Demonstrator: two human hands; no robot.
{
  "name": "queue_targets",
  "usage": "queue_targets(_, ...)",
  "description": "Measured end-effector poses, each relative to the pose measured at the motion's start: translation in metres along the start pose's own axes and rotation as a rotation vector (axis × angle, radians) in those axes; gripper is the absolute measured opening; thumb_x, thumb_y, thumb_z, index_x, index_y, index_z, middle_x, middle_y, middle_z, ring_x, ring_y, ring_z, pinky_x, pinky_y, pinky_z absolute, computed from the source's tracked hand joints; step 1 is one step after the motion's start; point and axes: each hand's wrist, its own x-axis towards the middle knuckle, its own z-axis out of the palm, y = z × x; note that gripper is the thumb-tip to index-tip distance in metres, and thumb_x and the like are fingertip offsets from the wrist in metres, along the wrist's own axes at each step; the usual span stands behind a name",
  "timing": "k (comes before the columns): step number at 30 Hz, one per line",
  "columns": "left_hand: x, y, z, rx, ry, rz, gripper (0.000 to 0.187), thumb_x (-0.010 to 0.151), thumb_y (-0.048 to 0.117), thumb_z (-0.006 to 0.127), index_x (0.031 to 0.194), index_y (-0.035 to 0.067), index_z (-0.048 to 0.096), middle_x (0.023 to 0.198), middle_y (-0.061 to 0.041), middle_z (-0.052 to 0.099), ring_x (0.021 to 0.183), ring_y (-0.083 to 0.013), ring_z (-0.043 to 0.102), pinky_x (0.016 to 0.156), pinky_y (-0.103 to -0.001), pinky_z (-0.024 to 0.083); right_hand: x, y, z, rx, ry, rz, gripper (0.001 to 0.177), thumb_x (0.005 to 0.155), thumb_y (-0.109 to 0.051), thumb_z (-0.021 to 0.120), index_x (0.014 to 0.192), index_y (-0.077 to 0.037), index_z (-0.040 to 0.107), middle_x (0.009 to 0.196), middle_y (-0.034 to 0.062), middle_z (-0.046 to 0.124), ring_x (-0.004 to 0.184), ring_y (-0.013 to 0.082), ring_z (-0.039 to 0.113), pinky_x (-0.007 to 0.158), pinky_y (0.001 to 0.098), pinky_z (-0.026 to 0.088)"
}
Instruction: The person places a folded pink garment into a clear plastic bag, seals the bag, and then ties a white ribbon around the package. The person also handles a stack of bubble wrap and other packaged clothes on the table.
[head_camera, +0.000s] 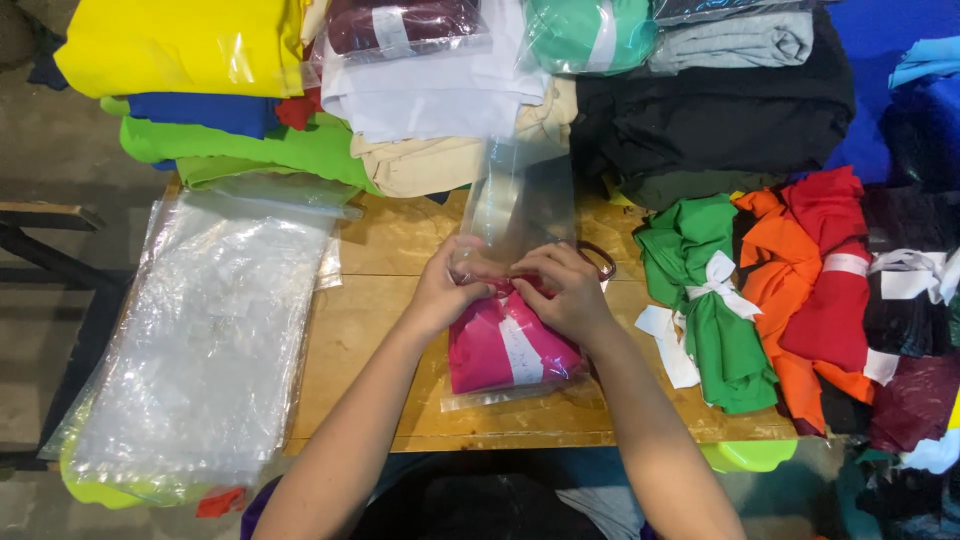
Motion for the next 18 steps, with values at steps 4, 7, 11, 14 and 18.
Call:
queue_targets(4, 0.000, 0.002, 0.009, -0.033, 0.040, 0.000, 0.061, 0.075, -0.005, 0.076, 0.130, 0.013, 0.056, 0.093, -0.009, 0.079, 0.088, -0.0138, 0.074, 0.081, -0.024, 0.057, 0.005, -0.015, 0.000, 0.034, 0.001, -0.018, 0.009, 0.085, -0.009, 0.082, 0.094, -0.011, 0.079, 0.087, 0.0076, 0.074, 0.080, 0.0264, 0.071, 0.066, 0.0361, 0.059)
queue_targets(7, 0.001, 0.003, 0.010, -0.041, 0.069, -0.010, 0.055, 0.072, -0.005, 0.078, 0.121, 0.011, 0.061, 0.089, -0.007, 0.077, 0.083, -0.0114, 0.073, 0.080, -0.023, 0.057, 0.004, -0.018, 0.002, 0.131, -0.042, 0.013, 0.010, 0.085, -0.005, 0.081, 0.094, -0.006, 0.077, 0.085, 0.0117, 0.074, 0.076, 0.0288, 0.072, 0.061, 0.0374, 0.059)
queue_targets(11, 0.003, 0.004, 0.012, 0.068, 0.105, 0.028, 0.029, 0.077, 0.009, 0.082, 0.103, 0.012, 0.071, 0.082, -0.003, 0.077, 0.073, -0.0069, 0.069, 0.072, -0.021, 0.055, 0.004, -0.014, 0.002, 0.085, -0.058, 0.069, 0.014, 0.085, -0.003, 0.078, 0.097, -0.009, 0.078, 0.085, 0.0092, 0.075, 0.073, 0.0281, 0.073, 0.058, 0.0358, 0.061)
queue_targets(14, 0.005, -0.004, 0.014, 0.071, 0.127, 0.043, 0.019, 0.080, 0.012, 0.083, 0.097, 0.012, 0.075, 0.076, 0.000, 0.076, 0.072, -0.0049, 0.067, 0.069, -0.018, 0.053, 0.004, -0.020, 0.003, 0.052, -0.060, 0.076, 0.014, 0.086, -0.002, 0.078, 0.097, -0.010, 0.079, 0.085, 0.0078, 0.075, 0.072, 0.0267, 0.074, 0.057, 0.0350, 0.062)
queue_targets(18, 0.005, -0.008, 0.013, 0.003, 0.150, 0.047, 0.018, 0.079, 0.009, 0.084, 0.095, 0.010, 0.077, 0.078, -0.002, 0.077, 0.074, -0.0063, 0.070, 0.073, -0.019, 0.054, 0.006, -0.022, 0.003, -0.006, -0.071, 0.081, 0.013, 0.087, -0.004, 0.078, 0.098, -0.011, 0.079, 0.085, 0.0078, 0.075, 0.071, 0.0266, 0.074, 0.054, 0.0353, 0.062)
